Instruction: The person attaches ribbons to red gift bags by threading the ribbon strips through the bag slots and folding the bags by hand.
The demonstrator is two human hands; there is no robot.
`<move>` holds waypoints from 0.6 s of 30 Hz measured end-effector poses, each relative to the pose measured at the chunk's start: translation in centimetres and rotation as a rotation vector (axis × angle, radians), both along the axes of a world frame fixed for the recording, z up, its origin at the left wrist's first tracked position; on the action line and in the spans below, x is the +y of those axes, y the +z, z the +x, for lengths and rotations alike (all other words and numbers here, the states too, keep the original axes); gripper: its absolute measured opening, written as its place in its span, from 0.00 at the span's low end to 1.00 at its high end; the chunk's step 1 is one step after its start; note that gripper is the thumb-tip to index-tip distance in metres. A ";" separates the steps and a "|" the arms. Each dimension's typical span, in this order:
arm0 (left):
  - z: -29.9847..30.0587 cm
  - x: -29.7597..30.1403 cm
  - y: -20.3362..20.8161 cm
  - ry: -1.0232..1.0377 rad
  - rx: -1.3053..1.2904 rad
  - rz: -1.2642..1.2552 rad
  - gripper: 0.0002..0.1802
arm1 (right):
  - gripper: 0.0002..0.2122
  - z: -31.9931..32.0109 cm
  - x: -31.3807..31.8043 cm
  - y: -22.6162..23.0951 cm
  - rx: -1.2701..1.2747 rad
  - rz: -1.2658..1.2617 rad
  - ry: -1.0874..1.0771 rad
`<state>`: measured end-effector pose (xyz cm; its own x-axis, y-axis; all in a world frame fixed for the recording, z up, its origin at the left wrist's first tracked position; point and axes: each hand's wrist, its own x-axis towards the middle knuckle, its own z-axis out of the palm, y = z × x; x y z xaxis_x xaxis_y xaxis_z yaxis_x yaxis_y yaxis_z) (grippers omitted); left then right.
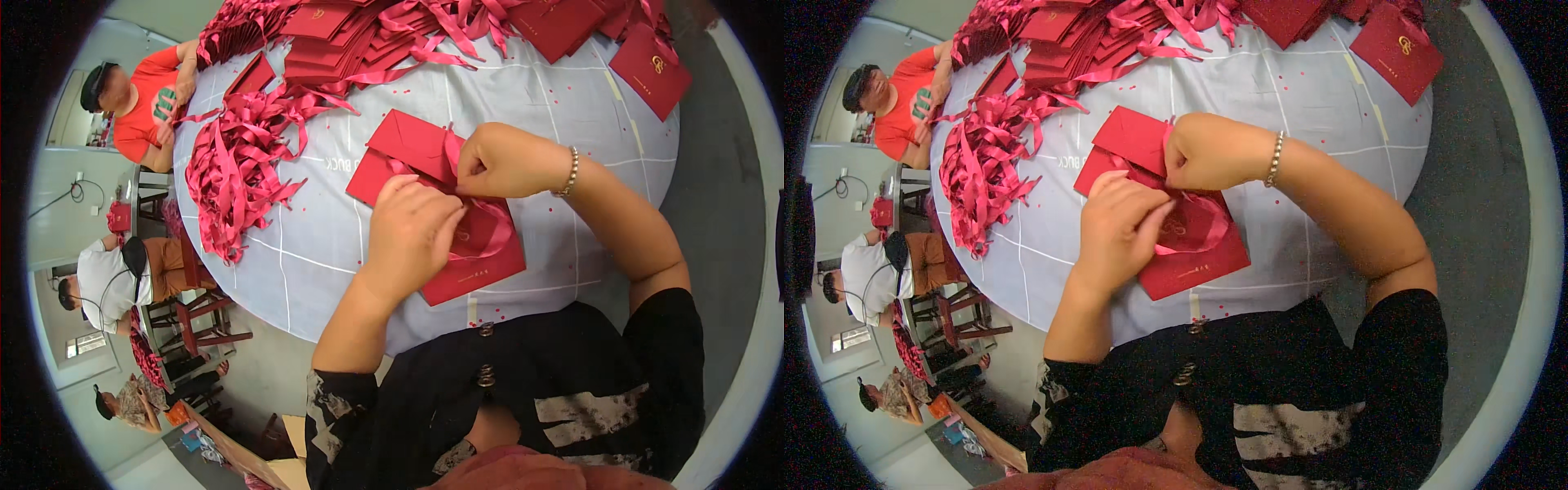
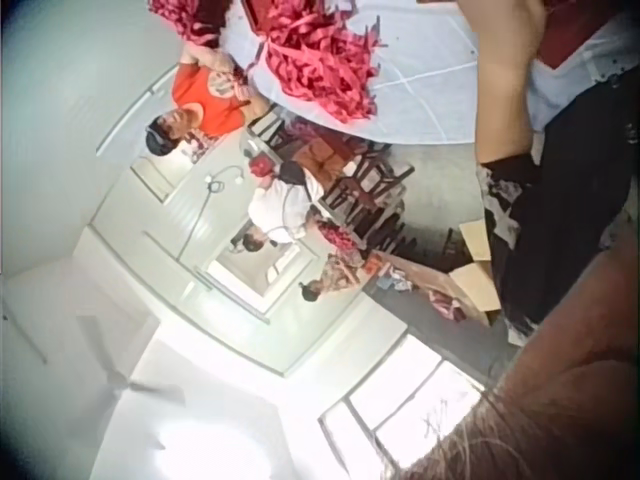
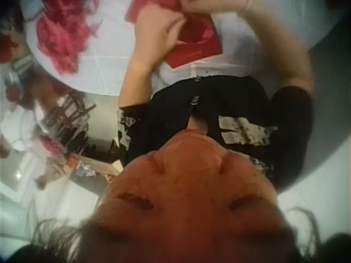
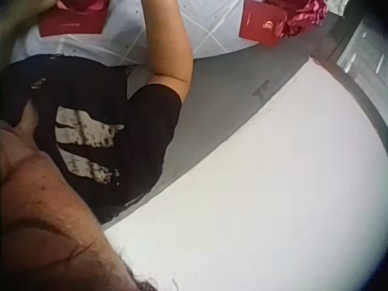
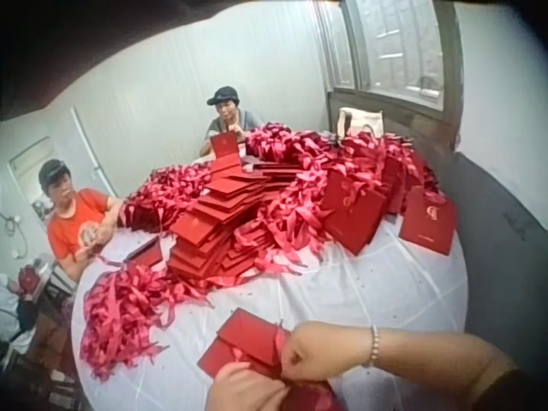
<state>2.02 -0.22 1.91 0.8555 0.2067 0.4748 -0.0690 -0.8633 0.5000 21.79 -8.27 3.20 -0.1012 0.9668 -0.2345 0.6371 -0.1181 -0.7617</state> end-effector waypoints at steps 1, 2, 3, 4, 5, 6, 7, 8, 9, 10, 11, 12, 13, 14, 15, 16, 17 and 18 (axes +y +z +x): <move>0.1 0.3 0.0 0.004 0.002 -0.003 0.04 | 0.07 0.0 0.0 -1.2 0.002 -0.003 0.004; 0.0 0.6 -0.1 -0.040 0.056 -0.118 0.03 | 0.07 0.0 -0.1 -2.5 0.036 0.095 -0.214; 0.0 0.9 -0.1 -0.085 0.110 -0.233 0.02 | 0.07 0.1 -0.2 -3.2 0.070 0.192 -0.434; 0.0 1.0 -0.1 -0.117 0.129 -0.237 0.03 | 0.07 1.0 0.2 -3.6 0.160 0.226 -0.512; 0.2 1.2 -0.4 -0.122 0.134 -0.243 0.03 | 0.07 2.0 0.3 -4.3 0.061 0.353 -0.611; 0.2 1.3 -0.5 -0.127 0.161 -0.312 0.03 | 0.08 2.6 0.5 -4.7 -0.039 0.483 -0.701; 0.2 1.5 -0.6 -0.133 0.188 -0.381 0.03 | 0.08 3.0 0.6 -4.9 -0.208 0.598 -0.749; 0.2 1.8 -0.6 -0.136 0.195 -0.395 0.04 | 0.08 3.0 0.6 -5.1 -0.206 0.596 -0.748; 0.2 2.0 -0.6 -0.136 0.196 -0.396 0.04 | 0.10 3.0 0.6 -5.4 -0.168 0.625 -0.791; 0.2 2.1 -0.7 -0.102 0.230 -0.496 0.04 | 0.12 3.0 0.6 -5.6 -0.132 0.654 -0.835; 0.1 2.1 -0.8 -0.064 0.264 -0.597 0.05 | 0.12 2.6 0.6 -5.2 -0.130 0.654 -0.833; 0.1 2.0 -1.0 -0.063 0.264 -0.597 0.05 | 0.15 2.2 0.5 -4.7 -0.072 0.605 -0.832; 0.1 1.9 -1.3 0.013 0.240 -0.649 0.05 | 0.18 1.8 0.1 -3.9 -0.016 0.557 -0.830; -0.1 1.8 -1.5 0.093 0.214 -0.701 0.06 | 0.21 1.6 -0.6 -1.6 -0.131 0.407 -0.664; 0.0 1.8 -1.6 0.083 0.210 -0.699 0.06 | 0.23 1.7 -1.2 -1.3 -0.075 0.278 -0.584; 0.1 1.7 -1.7 0.104 0.188 -0.749 0.06 | 0.25 1.8 -1.8 -0.9 -0.020 0.149 -0.504; 0.1 1.7 -1.8 0.124 0.165 -0.800 0.06 | 0.27 1.2 -2.4 0.6 0.024 -0.067 -0.462; 0.1 1.6 -1.9 0.113 0.159 -0.800 0.06 | 0.27 1.2 -3.0 0.5 -0.080 0.047 -0.294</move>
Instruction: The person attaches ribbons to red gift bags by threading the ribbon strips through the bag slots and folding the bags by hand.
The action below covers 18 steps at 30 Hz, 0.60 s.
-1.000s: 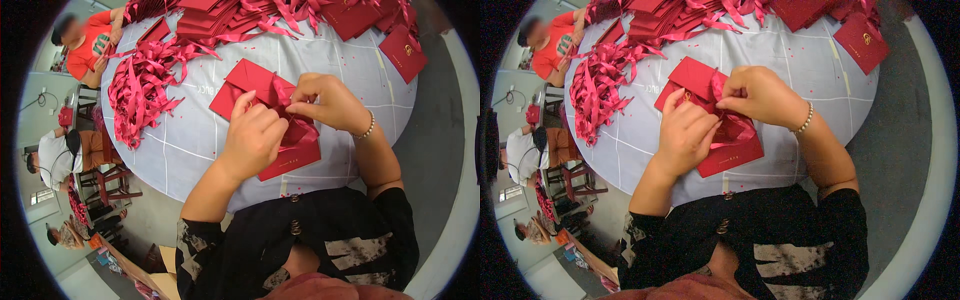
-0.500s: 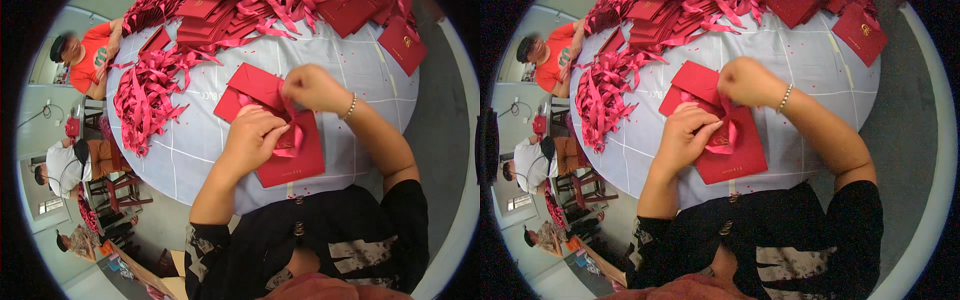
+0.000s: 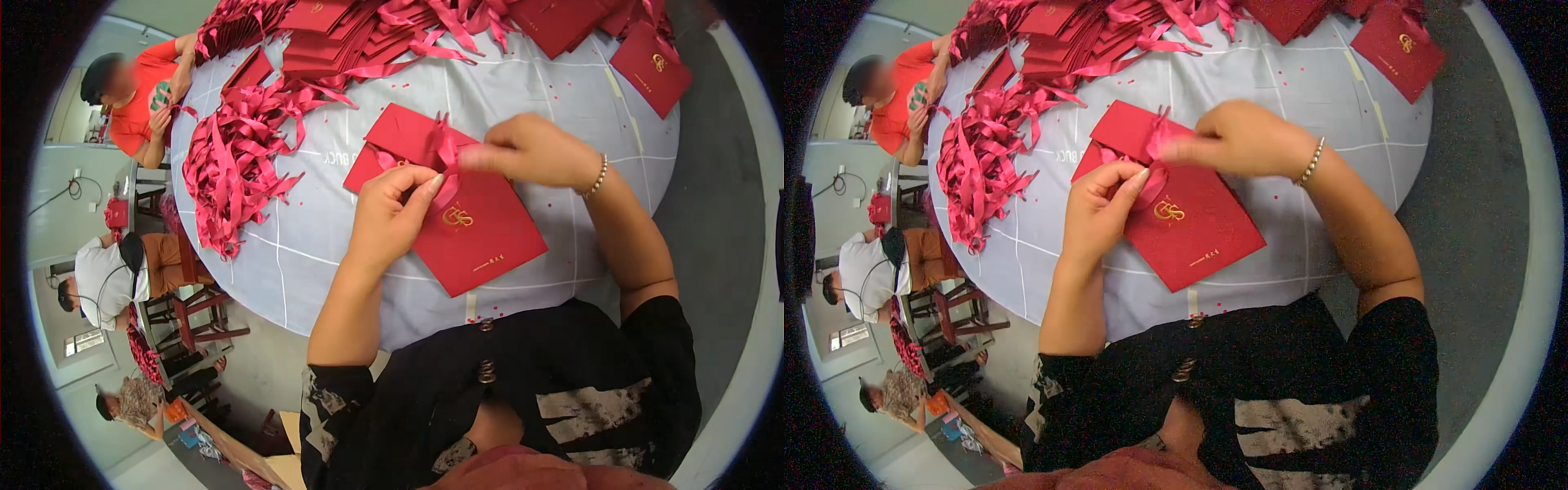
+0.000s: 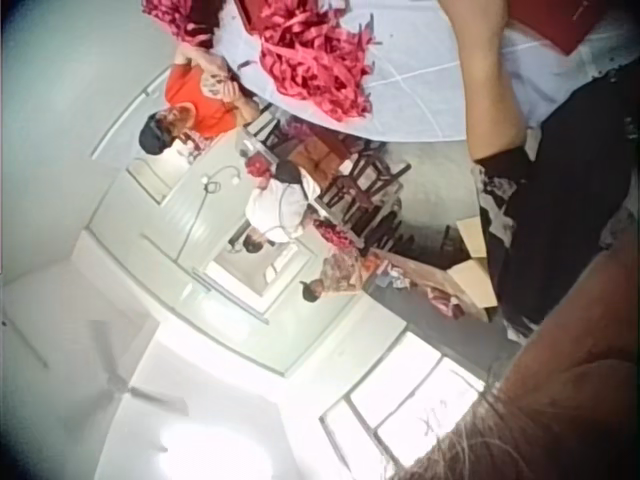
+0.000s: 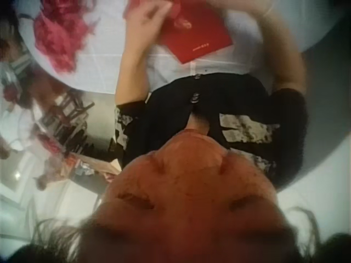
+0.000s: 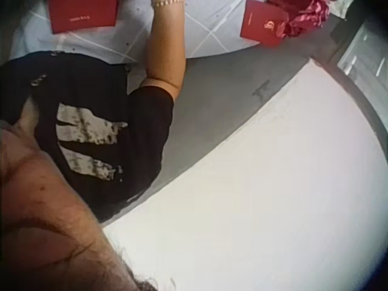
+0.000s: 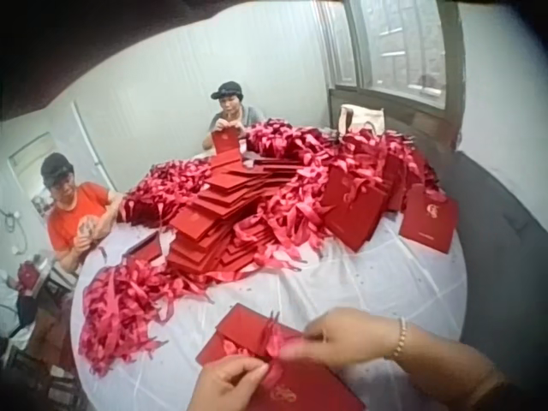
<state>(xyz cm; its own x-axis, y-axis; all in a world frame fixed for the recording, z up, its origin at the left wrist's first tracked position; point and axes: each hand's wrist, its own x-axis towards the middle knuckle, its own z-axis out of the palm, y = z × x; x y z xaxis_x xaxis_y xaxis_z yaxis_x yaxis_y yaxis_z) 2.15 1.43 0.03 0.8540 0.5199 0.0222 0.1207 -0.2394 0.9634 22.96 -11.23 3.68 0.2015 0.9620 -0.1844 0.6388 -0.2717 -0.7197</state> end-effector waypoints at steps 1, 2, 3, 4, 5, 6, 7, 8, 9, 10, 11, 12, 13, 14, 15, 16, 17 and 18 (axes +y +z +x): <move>0.0 -0.1 -0.1 0.025 -0.063 -0.008 0.06 | 0.27 -0.1 -0.6 -0.1 -0.123 0.087 0.171; 0.2 -0.4 0.0 0.041 -0.132 -0.020 0.06 | 0.21 -0.6 -1.1 1.3 -0.045 -0.074 0.137; 0.0 -0.4 0.9 0.012 -0.048 -0.008 0.08 | 0.21 -0.7 -1.8 0.9 -0.060 -0.080 0.120; 0.0 -0.3 1.0 -0.026 -0.094 0.091 0.09 | 0.20 -0.8 -2.4 -0.3 0.217 -0.010 0.029; -0.1 0.0 1.1 -0.060 -0.141 0.190 0.10 | 0.19 -0.8 -2.9 -1.0 0.494 0.067 -0.062; 0.0 0.5 1.2 -0.086 -0.166 0.350 0.11 | 0.13 -0.3 -3.3 -1.2 0.489 0.110 -0.025; 0.2 0.6 1.3 -0.095 -0.180 0.345 0.11 | 0.13 0.2 -4.0 -1.2 0.476 0.109 -0.037; 0.1 0.8 1.6 -0.153 -0.157 0.275 0.11 | 0.12 0.4 -4.4 -1.1 0.600 0.123 -0.044; 0.1 0.9 1.8 -0.209 -0.133 0.204 0.11 | 0.12 0.5 -4.8 -1.0 0.726 0.136 -0.051; 0.3 0.7 1.7 -0.208 -0.134 0.201 0.11 | 0.12 0.8 -5.4 -0.8 0.725 0.133 -0.051; 0.3 0.4 1.7 -0.228 -0.115 0.236 0.11 | 0.12 0.9 -5.9 -0.5 0.781 0.096 -0.036; 0.3 0.2 1.7 -0.248 -0.095 0.269 0.11 | 0.13 1.0 -6.3 -0.4 0.838 0.057 -0.021; 0.3 0.3 1.5 -0.277 -0.132 0.308 0.10 | 0.13 1.0 -6.6 -0.8 0.844 0.049 -0.009; 0.5 0.6 1.4 -0.272 -0.128 0.305 0.10 | 0.13 1.2 -7.0 -1.2 0.867 0.078 -0.034; 0.5 0.9 1.3 -0.327 -0.098 0.314 0.07 | 0.12 1.2 -7.2 -1.5 0.889 0.108 -0.060; 0.4 1.0 1.3 -0.384 -0.069 0.324 0.05 | 0.12 1.1 -7.5 -1.7 0.892 0.105 -0.058; 0.4 0.9 1.3 -0.387 -0.071 0.324 0.05 | 0.12 1.1 -7.6 -1.9 0.929 0.115 -0.087; 0.5 0.7 1.4 -0.355 -0.059 0.286 0.06 | 0.12 1.2 -7.8 -1.9 0.966 0.128 -0.118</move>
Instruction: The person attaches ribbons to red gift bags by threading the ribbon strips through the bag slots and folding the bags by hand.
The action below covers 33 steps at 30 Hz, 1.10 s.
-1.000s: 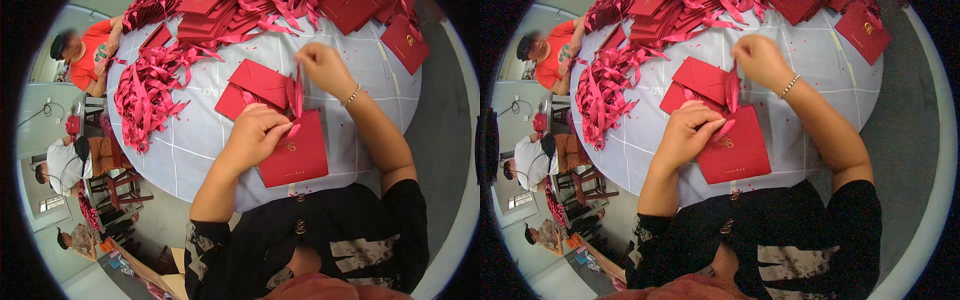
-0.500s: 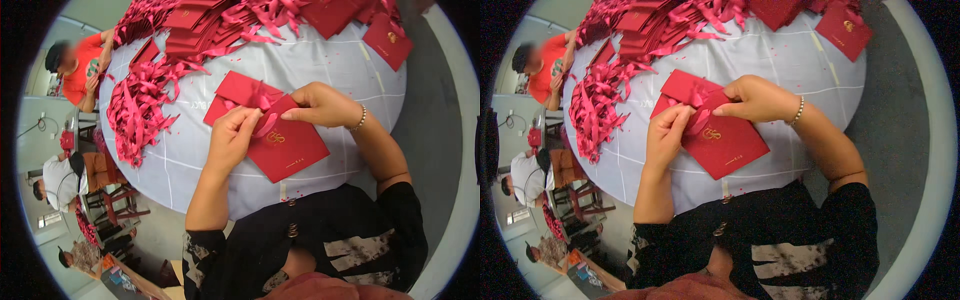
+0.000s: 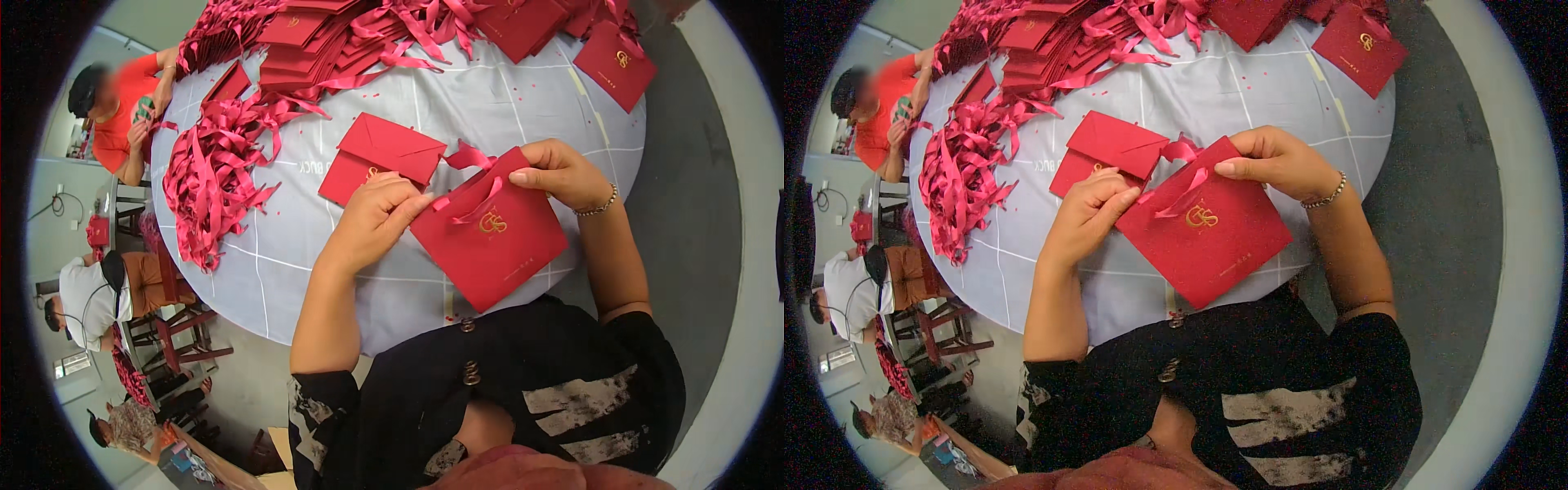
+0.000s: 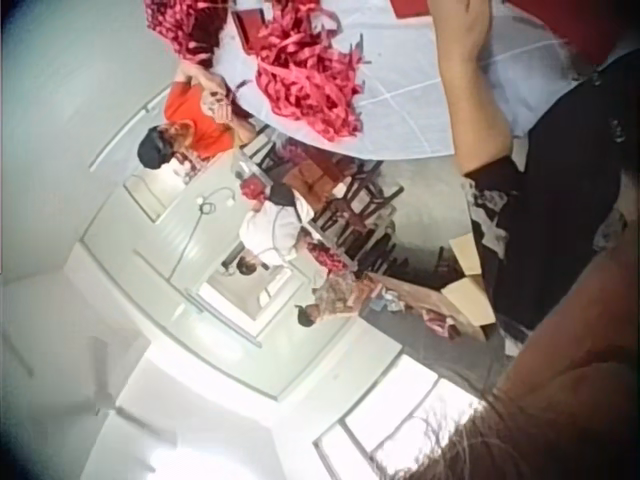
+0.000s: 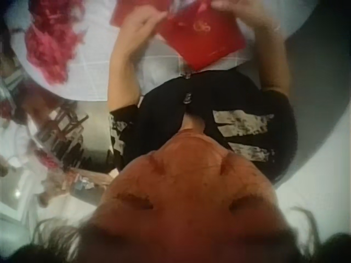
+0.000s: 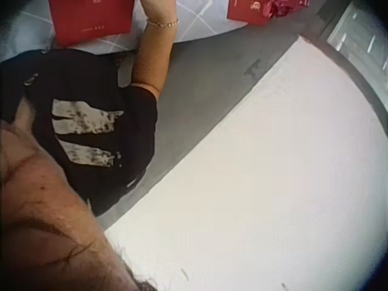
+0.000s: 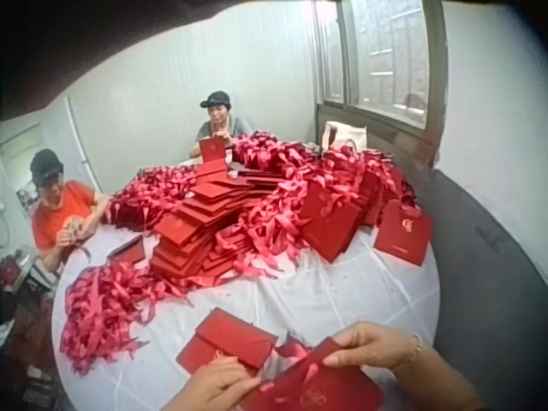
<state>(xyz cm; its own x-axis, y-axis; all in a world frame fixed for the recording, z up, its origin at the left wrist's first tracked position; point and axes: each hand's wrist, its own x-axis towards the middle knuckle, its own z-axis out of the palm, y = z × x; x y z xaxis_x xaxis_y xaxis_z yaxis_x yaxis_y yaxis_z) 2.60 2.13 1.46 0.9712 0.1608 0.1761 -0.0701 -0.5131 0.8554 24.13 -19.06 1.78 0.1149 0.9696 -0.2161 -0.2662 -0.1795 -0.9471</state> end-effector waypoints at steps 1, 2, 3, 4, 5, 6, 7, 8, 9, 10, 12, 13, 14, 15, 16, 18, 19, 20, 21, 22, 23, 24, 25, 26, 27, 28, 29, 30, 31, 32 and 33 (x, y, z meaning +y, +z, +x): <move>0.1 -0.1 0.1 0.031 0.013 -0.037 0.09 | 0.12 0.0 -0.2 0.2 -0.003 0.002 -0.006; 0.1 -0.2 -0.1 0.024 0.010 -0.036 0.09 | 0.12 0.0 -0.5 0.2 -0.001 0.001 -0.008; 0.1 -0.2 -0.3 0.114 -0.015 -0.003 0.11 | 0.11 0.0 -0.7 0.3 0.000 0.000 -0.010; 0.2 -0.1 -0.5 0.204 -0.041 0.031 0.13 | 0.11 0.2 -1.0 0.2 -0.004 0.001 -0.018; 0.4 0.1 -0.6 0.242 -0.078 0.079 0.14 | 0.11 0.4 -1.3 0.1 -0.030 0.013 -0.014; 0.4 0.1 -0.8 0.236 -0.083 0.079 0.14 | 0.10 0.5 -1.6 0.1 -0.056 0.025 -0.009; 0.4 0.1 -1.2 0.263 -0.093 0.146 0.14 | 0.10 0.4 -1.8 0.1 -0.061 0.025 -0.015; 0.5 0.2 -1.4 0.289 -0.105 0.213 0.14 | 0.10 0.4 -1.9 0.2 -0.079 0.010 -0.034; 0.5 0.1 -1.6 0.282 -0.111 0.213 0.14 | 0.10 0.4 -2.0 0.2 -0.096 -0.005 -0.053; 0.6 0.0 -1.7 0.296 -0.095 0.250 0.14 | 0.10 0.5 -2.1 0.1 -0.102 -0.005 -0.059; 0.5 0.0 -1.5 0.315 -0.079 0.287 0.14 | 0.09 0.6 -2.2 -0.3 -0.052 -0.009 -0.025; 0.5 0.1 -1.3 0.326 -0.072 0.216 0.10 | 0.09 0.7 -2.4 -0.1 -0.054 -0.009 -0.024; 0.1 0.2 -0.9 0.346 -0.061 0.148 0.06 | 0.09 0.5 -2.6 0.1 -0.007 0.010 -0.059; 0.4 -0.4 -0.1 0.320 -0.143 0.083 0.07 | 0.09 0.5 -3.0 0.2 0.037 0.025 -0.100; 0.6 -1.0 0.5 0.295 -0.225 0.018 0.13 | 0.10 0.5 -3.1 0.0 0.046 0.033 -0.100; 0.3 -1.2 0.7 0.108 -0.129 -0.086 0.25 | 0.10 0.9 -3.5 0.0 -0.048 -0.026 -0.022; 0.2 -1.6 0.9 0.041 -0.118 -0.090 0.26 | 0.11 0.9 -3.4 0.0 -0.142 -0.082 0.047; 0.2 -1.6 0.7 -0.021 -0.175 0.010 0.24 | 0.10 -0.2 -2.6 0.9 -0.117 -0.009 0.050; 0.1 -1.4 0.2 -0.012 -0.176 0.009 0.24 | 0.10 -0.6 -2.0 0.9 -0.117 -0.009 0.059; -0.1 -1.1 -0.5 -0.093 -0.150 0.032 0.23 | 0.10 -0.9 -1.6 0.8 -0.083 0.008 0.070; 0.1 -1.0 -0.7 -0.182 -0.124 0.051 0.22 | 0.10 -1.0 -1.5 0.6 -0.048 0.021 0.071; -0.1 -1.3 -0.5 -0.201 -0.044 -0.024 0.20 | 0.10 -0.9 -1.5 0.6 -0.048 0.018 0.070; -0.1 -1.1 -0.5 -0.203 -0.045 -0.027 0.20 | 0.10 -0.7 -1.4 0.5 -0.074 -0.006 0.061; -0.4 -0.8 -0.3 -0.145 -0.029 0.003 0.17 | 0.10 -0.6 -1.4 0.5 -0.098 -0.028 0.056; -0.6 -0.5 -0.1 -0.087 -0.014 0.033 0.14 | 0.10 -0.3 -1.7 0.1 -0.097 -0.029 0.057; -0.7 -0.2 -0.2 0.077 -0.079 0.166 0.11 | 0.09 0.2 -2.3 -0.6 -0.088 -0.007 0.009; -0.6 0.2 -0.4 0.239 -0.144 0.296 0.09 | 0.09 0.4 -2.6 -0.8 -0.080 0.012 -0.043; -0.6 0.6 -0.2 0.248 -0.109 0.270 0.08 | 0.09 0.6 -2.9 -0.8 -0.106 0.001 -0.121; -0.5 0.3 -0.4 0.243 -0.112 0.266 0.08 | 0.09 0.5 -3.2 -0.8 -0.109 -0.002 -0.127; -0.3 0.1 -0.7 0.239 -0.099 0.202 0.08 | 0.08 0.3 -3.2 -0.4 -0.072 -0.005 -0.152; -0.2 -0.2 -0.9 0.232 -0.086 0.139 0.08 | 0.08 0.2 -3.4 -0.2 -0.035 -0.008 -0.180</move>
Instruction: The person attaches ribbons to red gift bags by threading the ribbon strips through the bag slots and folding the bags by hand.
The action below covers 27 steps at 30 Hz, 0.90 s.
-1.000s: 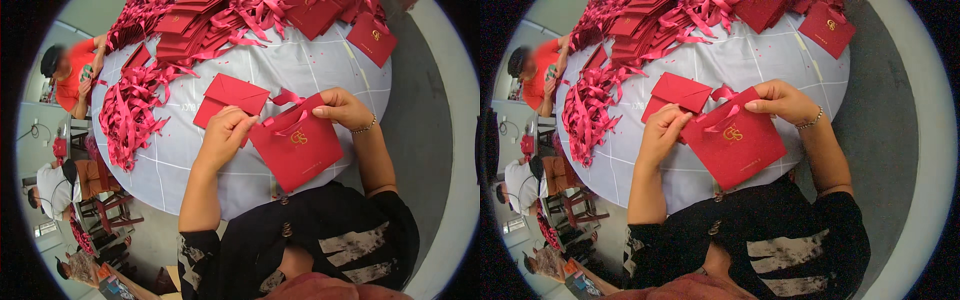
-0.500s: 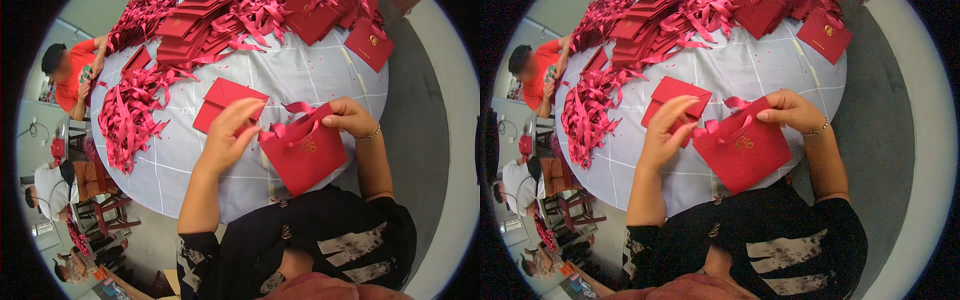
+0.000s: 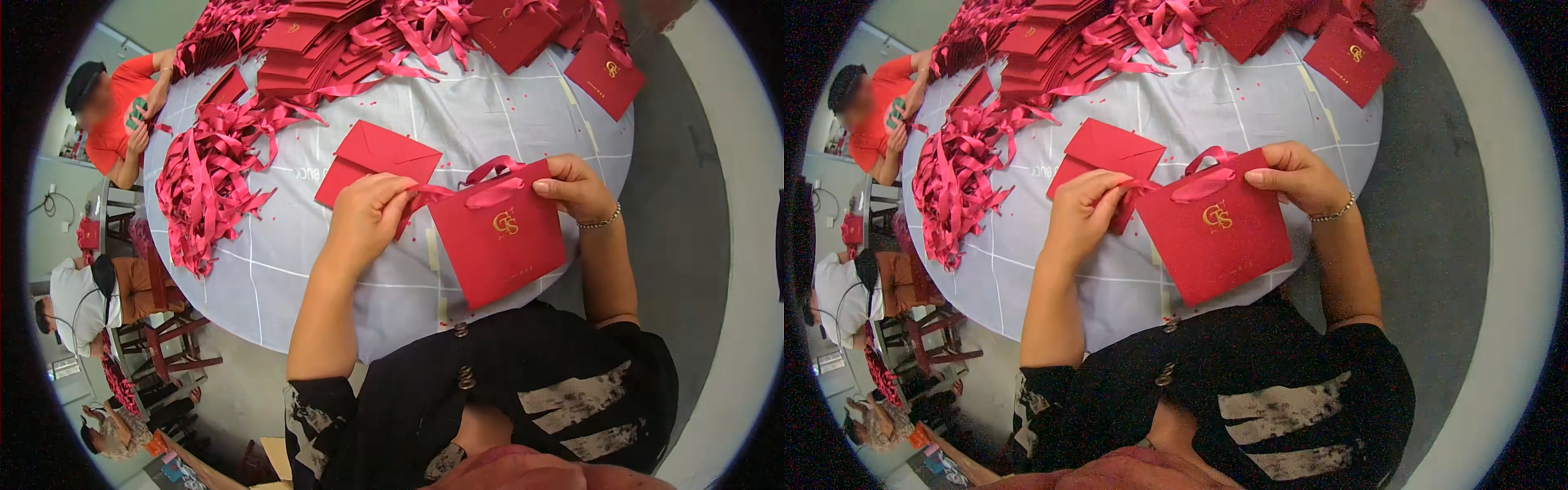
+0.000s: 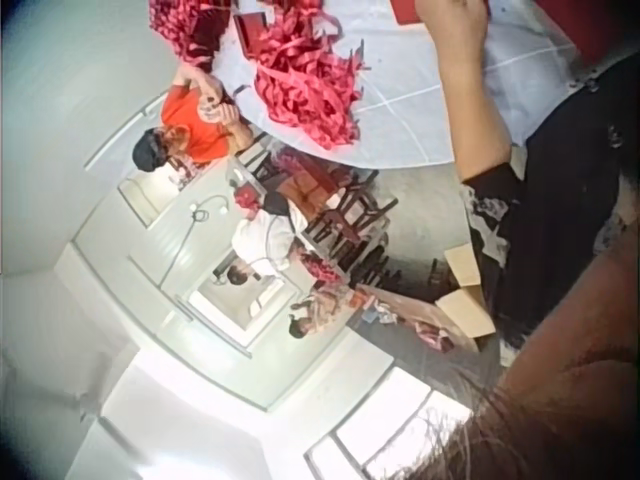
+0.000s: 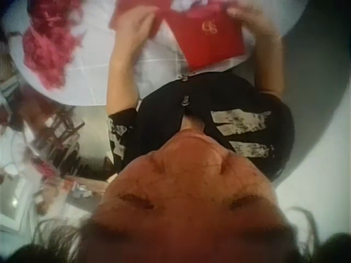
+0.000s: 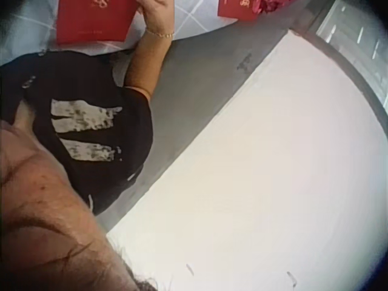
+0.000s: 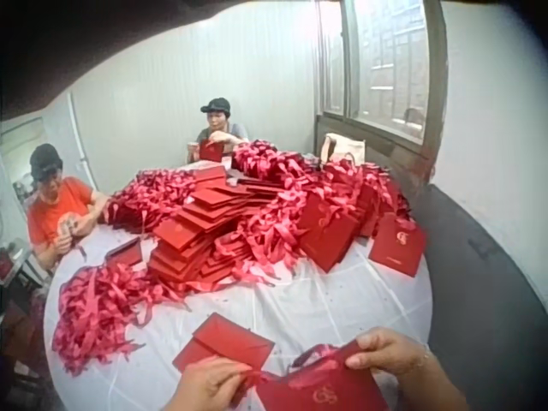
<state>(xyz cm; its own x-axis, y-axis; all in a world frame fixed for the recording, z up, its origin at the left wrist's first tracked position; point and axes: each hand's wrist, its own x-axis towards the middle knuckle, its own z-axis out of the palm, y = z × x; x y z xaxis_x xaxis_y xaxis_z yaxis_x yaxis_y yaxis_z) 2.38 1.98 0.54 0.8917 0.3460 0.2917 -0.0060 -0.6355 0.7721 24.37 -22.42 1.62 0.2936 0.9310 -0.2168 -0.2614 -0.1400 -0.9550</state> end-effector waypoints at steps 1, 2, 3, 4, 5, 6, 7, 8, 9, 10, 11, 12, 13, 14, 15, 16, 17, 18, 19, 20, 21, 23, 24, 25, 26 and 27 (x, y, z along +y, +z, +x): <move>0.0 -0.1 -0.1 -0.006 -0.005 0.001 0.08 | 0.08 0.2 -0.3 0.0 -0.005 0.001 -0.006; 0.5 -0.2 -0.3 0.069 -0.022 -0.010 0.08 | 0.08 0.8 -1.0 -0.4 0.007 0.064 -0.037; 0.9 -0.2 -0.4 0.143 -0.039 -0.024 0.08 | 0.09 1.4 -1.7 -0.7 0.018 0.127 -0.068; 0.9 -0.4 -0.3 0.186 -0.038 -0.091 0.09 | 0.09 2.0 -2.3 -1.4 -0.021 0.132 -0.190; 0.6 -0.3 0.0 0.221 -0.045 -0.077 0.09 | 0.10 2.1 -2.5 -1.1 -0.061 0.148 -0.306; 0.3 -0.1 0.3 0.257 -0.052 -0.063 0.09 | 0.10 2.5 -3.3 0.4 -0.052 0.196 -0.323; 0.3 0.2 -0.2 0.267 -0.104 -0.043 0.09 | 0.10 3.0 -3.4 0.7 -0.121 0.260 -0.481; 0.4 0.6 -0.4 0.253 -0.115 -0.045 0.09 | 0.09 3.7 -3.4 1.0 -0.190 0.320 -0.639; 0.3 1.1 -0.6 0.293 -0.113 0.080 0.09 | 0.09 4.9 -4.5 1.9 -0.266 0.349 -0.597; 0.2 1.5 -0.7 0.335 -0.111 0.206 0.09 | 0.09 6.7 -5.7 2.1 -0.370 0.299 -0.664; 0.1 1.7 -0.6 0.363 0.000 0.152 0.15 | 0.08 8.3 -6.6 2.4 -0.478 0.244 -0.738; 0.0 2.0 -0.7 0.364 -0.004 0.153 0.15 | 0.09 9.1 -6.3 3.0 -0.537 0.307 -0.816; -0.2 2.2 -1.0 0.447 0.041 0.293 0.19 | 0.09 10.9 -6.5 2.9 -0.540 0.312 -0.814; -0.4 2.5 -1.4 0.530 0.087 0.431 0.24 | 0.09 13.4 -7.5 2.5 -0.637 0.238 -0.846; -0.7 2.9 -1.9 0.530 0.210 0.406 0.34 | 0.09 15.5 -8.4 2.2 -0.736 0.161 -0.878; -0.7 2.9 -2.2 0.536 0.208 0.405 0.34 | 0.12 16.8 -8.6 1.7 -0.765 0.051 -0.887; -0.7 2.8 -2.3 0.539 0.289 0.398 0.37 | 0.12 17.8 -8.2 0.9 -0.767 0.057 -0.882; -0.6 2.7 -2.4 0.537 0.368 0.388 0.39 | 0.14 18.6 -7.8 -0.2 -0.739 0.034 -0.998; -0.5 2.6 -2.4 0.541 0.364 0.385 0.39 | 0.17 19.4 -7.7 -1.3 -0.707 0.010 -1.113; -0.6 2.6 -2.4 0.510 0.370 0.392 0.41 | 0.24 20.1 -7.5 -2.4 -0.740 -0.066 -1.098; 0.0 2.5 -2.4 0.462 0.363 0.394 0.43 | 0.25 21.6 -8.8 -4.4 -0.913 -0.113 -1.141; -0.1 2.9 -2.7 0.439 0.332 0.378 0.44 | 0.23 21.4 -7.3 -6.3 -1.004 -0.172 -1.216; -0.3 3.1 -2.8 0.404 0.299 0.361 0.44 | 0.23 20.4 -6.4 -6.4 -1.001 -0.168 -1.204; -0.3 3.0 -3.1 0.415 0.305 0.359 0.44 | 0.21 19.4 -5.5 -6.4 -0.958 -0.082 -1.209; -0.3 2.9 -3.2 0.414 0.253 0.360 0.44 | 0.19 18.0 -4.4 -6.2 -0.913 0.004 -1.215; -0.5 2.8 -3.5 0.422 0.208 0.361 0.44 | 0.15 15.1 -2.1 -4.9 -0.902 -0.023 -1.176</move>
<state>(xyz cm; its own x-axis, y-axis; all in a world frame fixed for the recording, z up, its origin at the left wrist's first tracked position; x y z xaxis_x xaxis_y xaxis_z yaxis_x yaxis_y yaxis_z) 1.87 4.81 -2.92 0.7494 0.5949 0.2907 0.4329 -0.7725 0.4647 39.49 -24.55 -3.32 0.8985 0.0682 0.4336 0.4337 -0.2902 -0.8531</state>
